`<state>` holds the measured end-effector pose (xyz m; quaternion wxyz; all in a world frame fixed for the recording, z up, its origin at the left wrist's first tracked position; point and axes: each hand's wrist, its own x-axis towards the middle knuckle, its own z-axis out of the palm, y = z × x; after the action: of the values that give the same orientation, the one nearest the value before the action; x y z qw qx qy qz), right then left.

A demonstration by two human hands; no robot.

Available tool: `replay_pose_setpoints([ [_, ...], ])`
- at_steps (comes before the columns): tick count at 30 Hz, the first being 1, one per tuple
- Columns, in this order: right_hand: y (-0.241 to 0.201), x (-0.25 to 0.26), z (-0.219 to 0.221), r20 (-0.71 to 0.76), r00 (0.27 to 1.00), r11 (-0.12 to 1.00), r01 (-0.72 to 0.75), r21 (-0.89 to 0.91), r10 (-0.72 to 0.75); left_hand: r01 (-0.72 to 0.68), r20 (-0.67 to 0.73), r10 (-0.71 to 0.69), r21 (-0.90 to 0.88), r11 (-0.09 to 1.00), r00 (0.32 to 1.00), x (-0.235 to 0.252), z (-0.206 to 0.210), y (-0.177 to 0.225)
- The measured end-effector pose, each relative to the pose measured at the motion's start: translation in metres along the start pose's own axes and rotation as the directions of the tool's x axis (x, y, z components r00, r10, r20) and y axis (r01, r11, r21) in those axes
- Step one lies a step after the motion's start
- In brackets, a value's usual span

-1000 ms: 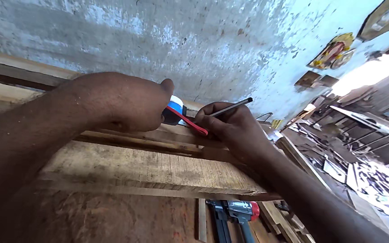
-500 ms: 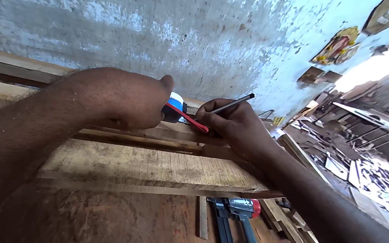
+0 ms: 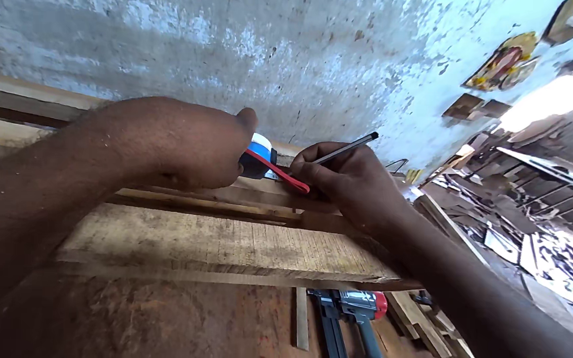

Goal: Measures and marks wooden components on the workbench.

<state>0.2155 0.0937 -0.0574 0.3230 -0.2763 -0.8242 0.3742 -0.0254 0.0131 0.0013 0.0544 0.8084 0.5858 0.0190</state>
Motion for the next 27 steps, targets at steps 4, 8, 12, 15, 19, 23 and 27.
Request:
replay_pose_setpoints([
  [4, -0.001, 0.0, -0.005, 0.057, 0.998, 0.999, -0.023, 0.038, 0.021, 0.066, 0.038, -0.064, -0.036, 0.997, 0.997, 0.002, -0.005, 0.003],
  [8, 0.001, 0.002, -0.001, 0.012, 1.0, 1.0, -0.013, 0.024, 0.012, 0.086, 0.02, -0.086, -0.029, 0.996, 0.996, 0.003, -0.004, 0.004],
  [12, 0.0, 0.002, -0.005, 0.056, 0.998, 0.999, -0.015, 0.041, 0.013, 0.07, 0.034, -0.07, -0.023, 0.997, 0.997, 0.003, -0.005, 0.004],
  [15, 0.001, 0.002, -0.002, 0.032, 0.999, 1.0, 0.015, 0.019, -0.015, 0.049, 0.029, -0.049, -0.024, 0.999, 0.998, 0.002, -0.004, 0.001],
  [19, 0.004, 0.002, -0.013, 0.13, 0.991, 0.971, -0.06, 0.233, 0.03, 0.06, 0.025, -0.06, -0.013, 0.998, 0.998, 0.004, -0.006, 0.006],
  [23, 0.004, 0.004, -0.017, 0.047, 0.985, 0.883, -0.171, 0.438, 0.168, 0.102, 0.031, -0.103, 0.035, 0.994, 0.994, 0.004, -0.003, 0.009],
  [27, -0.003, -0.003, -0.032, -0.126, 0.991, 0.901, 0.022, 0.432, 0.036, 0.266, 0.055, -0.269, 0.058, 0.962, 0.962, 0.002, 0.001, 0.017],
])
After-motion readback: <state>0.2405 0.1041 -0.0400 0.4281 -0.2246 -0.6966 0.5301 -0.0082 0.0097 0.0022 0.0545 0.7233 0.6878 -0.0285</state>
